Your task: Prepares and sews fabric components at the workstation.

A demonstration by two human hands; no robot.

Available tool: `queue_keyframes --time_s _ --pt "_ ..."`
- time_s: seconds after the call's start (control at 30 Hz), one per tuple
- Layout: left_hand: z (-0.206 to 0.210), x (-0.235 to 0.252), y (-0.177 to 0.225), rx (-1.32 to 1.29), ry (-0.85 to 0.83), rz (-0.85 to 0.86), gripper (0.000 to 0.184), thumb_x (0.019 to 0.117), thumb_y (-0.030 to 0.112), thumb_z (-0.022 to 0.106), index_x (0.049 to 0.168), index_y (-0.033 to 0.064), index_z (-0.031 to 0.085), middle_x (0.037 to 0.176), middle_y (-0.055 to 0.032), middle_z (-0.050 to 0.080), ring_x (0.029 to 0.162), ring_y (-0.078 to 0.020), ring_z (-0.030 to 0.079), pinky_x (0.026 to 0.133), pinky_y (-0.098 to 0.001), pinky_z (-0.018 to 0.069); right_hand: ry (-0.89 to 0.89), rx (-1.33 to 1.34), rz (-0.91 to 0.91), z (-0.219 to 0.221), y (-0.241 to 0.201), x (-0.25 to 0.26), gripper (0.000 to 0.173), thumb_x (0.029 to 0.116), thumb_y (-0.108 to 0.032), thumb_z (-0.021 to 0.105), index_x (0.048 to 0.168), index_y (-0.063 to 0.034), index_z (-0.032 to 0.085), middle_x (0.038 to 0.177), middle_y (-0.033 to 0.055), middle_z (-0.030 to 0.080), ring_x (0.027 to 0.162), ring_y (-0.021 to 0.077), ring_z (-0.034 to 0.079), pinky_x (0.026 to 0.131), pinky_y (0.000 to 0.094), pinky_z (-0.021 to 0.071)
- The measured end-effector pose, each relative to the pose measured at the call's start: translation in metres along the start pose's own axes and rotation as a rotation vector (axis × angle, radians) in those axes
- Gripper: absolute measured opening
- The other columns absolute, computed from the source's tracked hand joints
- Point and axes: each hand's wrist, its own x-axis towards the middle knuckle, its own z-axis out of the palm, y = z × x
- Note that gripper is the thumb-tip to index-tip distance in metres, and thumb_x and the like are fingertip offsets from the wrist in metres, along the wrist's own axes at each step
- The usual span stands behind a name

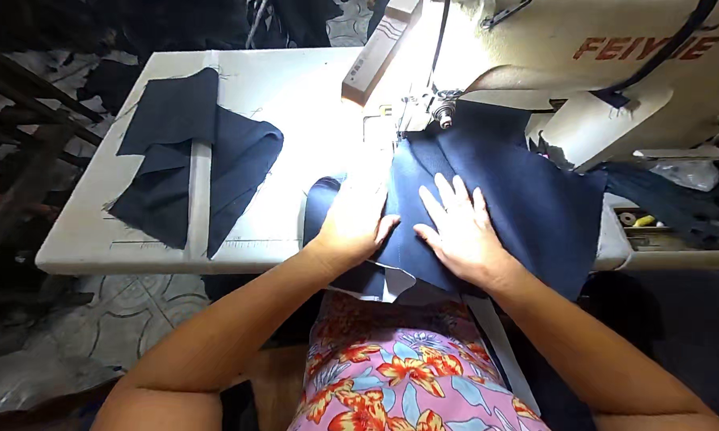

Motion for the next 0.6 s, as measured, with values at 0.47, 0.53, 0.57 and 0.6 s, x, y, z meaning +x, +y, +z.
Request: queue_keyframes --time_s 0.47,0.53,0.57,0.6 --pt "0.008 -0.016 -0.011 -0.099 -0.076 0.061 0.055 0.1025 0.037 0.044 0.137 -0.0022 0.062 0.145 -0.0176 0.059 0.136 -0.0331 0.054 0.116 -0.0547 0.0359 0.005 0.16 0.132 -0.009 -0.042 0.033 0.066 0.0927 -0.045 0.06 0.138 0.0027 0.056 0.123 0.0268 0.059 0.11 0.0438 0.062 0.082 0.0584 0.0529" --pt "0.004 -0.027 -0.013 -0.102 -0.113 0.009 0.058 0.1044 0.042 0.044 0.143 0.0002 0.058 0.15 -0.0159 0.055 0.141 -0.033 0.05 0.118 -0.0582 0.0335 -0.141 0.065 0.173 -0.009 -0.052 0.038 0.059 0.0944 -0.03 0.063 0.143 0.0037 0.052 0.125 0.0279 0.057 0.108 0.0442 0.063 0.078 0.056 0.0541" --pt "0.002 -0.032 -0.014 -0.119 -0.093 0.007 0.057 0.1036 0.041 0.047 0.142 -0.0001 0.059 0.149 -0.0162 0.056 0.14 -0.0333 0.051 0.116 -0.0582 0.0356 -0.155 0.023 0.153 -0.011 -0.052 0.039 0.054 0.0953 -0.023 0.068 0.141 0.0029 0.055 0.124 0.0266 0.059 0.105 0.0429 0.064 0.076 0.0539 0.0555" --pt "-0.002 -0.035 -0.013 -0.145 -0.032 0.025 0.051 0.1015 0.035 0.052 0.136 -0.0017 0.063 0.141 -0.0178 0.061 0.134 -0.0332 0.057 0.113 -0.0549 0.0415 -0.119 0.01 0.121 -0.011 -0.05 0.038 0.048 0.0947 -0.018 0.069 0.136 0.002 0.059 0.118 0.0246 0.062 0.099 0.041 0.066 0.073 0.052 0.0563"
